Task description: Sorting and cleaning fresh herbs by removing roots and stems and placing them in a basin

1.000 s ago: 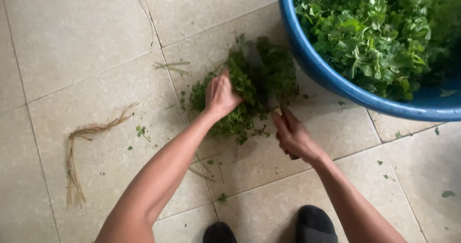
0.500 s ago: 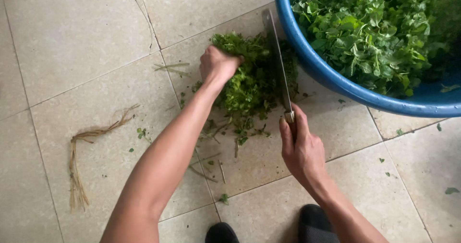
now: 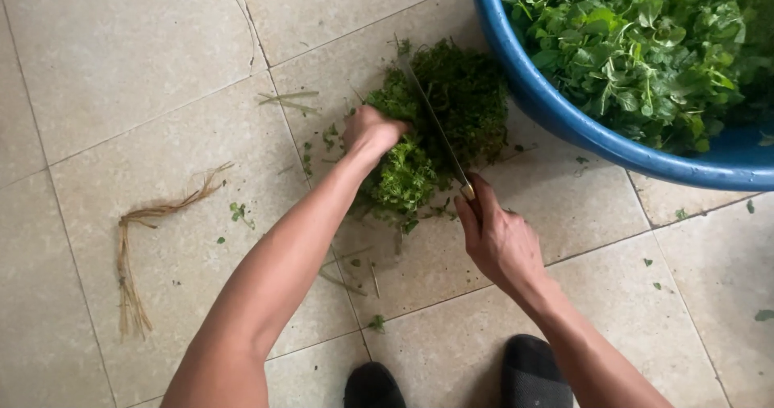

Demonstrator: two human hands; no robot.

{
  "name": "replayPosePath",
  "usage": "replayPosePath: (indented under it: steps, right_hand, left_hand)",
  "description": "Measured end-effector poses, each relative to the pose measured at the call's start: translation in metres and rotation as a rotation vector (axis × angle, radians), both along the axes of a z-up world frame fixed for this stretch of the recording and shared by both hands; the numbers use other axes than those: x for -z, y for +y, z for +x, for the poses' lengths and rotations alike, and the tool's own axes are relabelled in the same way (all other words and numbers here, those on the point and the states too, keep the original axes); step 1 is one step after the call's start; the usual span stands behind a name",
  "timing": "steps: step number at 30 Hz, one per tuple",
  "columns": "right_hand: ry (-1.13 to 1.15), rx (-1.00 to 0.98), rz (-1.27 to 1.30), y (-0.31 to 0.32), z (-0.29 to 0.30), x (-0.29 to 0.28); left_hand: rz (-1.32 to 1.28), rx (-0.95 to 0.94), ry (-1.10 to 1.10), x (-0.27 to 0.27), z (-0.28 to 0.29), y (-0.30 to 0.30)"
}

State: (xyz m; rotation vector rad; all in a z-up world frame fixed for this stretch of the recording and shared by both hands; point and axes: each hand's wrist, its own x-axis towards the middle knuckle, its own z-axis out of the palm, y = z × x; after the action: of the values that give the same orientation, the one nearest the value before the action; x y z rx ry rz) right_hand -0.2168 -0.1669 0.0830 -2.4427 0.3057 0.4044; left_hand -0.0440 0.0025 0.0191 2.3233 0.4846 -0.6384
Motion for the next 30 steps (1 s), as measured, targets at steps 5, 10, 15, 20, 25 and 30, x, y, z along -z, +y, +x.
replayPosePath:
  steps: [5, 10, 15, 20, 25, 30]
  right_hand:
    - [0.15, -0.077, -0.09, -0.005, -0.005, -0.004]
    - [0.058, -0.142, -0.088, 0.0, 0.029, 0.021]
    - [-0.003, -0.168, -0.06, -0.009, 0.026, -0.002]
    - [-0.122, 0.009, -0.123, -0.031, 0.008, 0.039]
    - [-0.209, 0.099, -0.054, -0.009, -0.003, 0.009]
    - [-0.296, 0.154, -0.04, 0.006, -0.012, -0.014]
  left_hand:
    - [-0.078, 0.005, -0.003, 0.031, -0.002, 0.007]
    - [-0.081, 0.072, -0.008, -0.014, -0.016, 0.001]
    - [-0.085, 0.135, -0.134, -0.026, -0.023, 0.047]
    - [-0.185, 0.266, -0.258, -0.057, -0.055, 0.087]
    - [-0.692, 0.124, -0.471, -0.093, -0.083, 0.095]
    - [-0.755, 0.116, -0.511, -0.091, -0.084, 0.093]
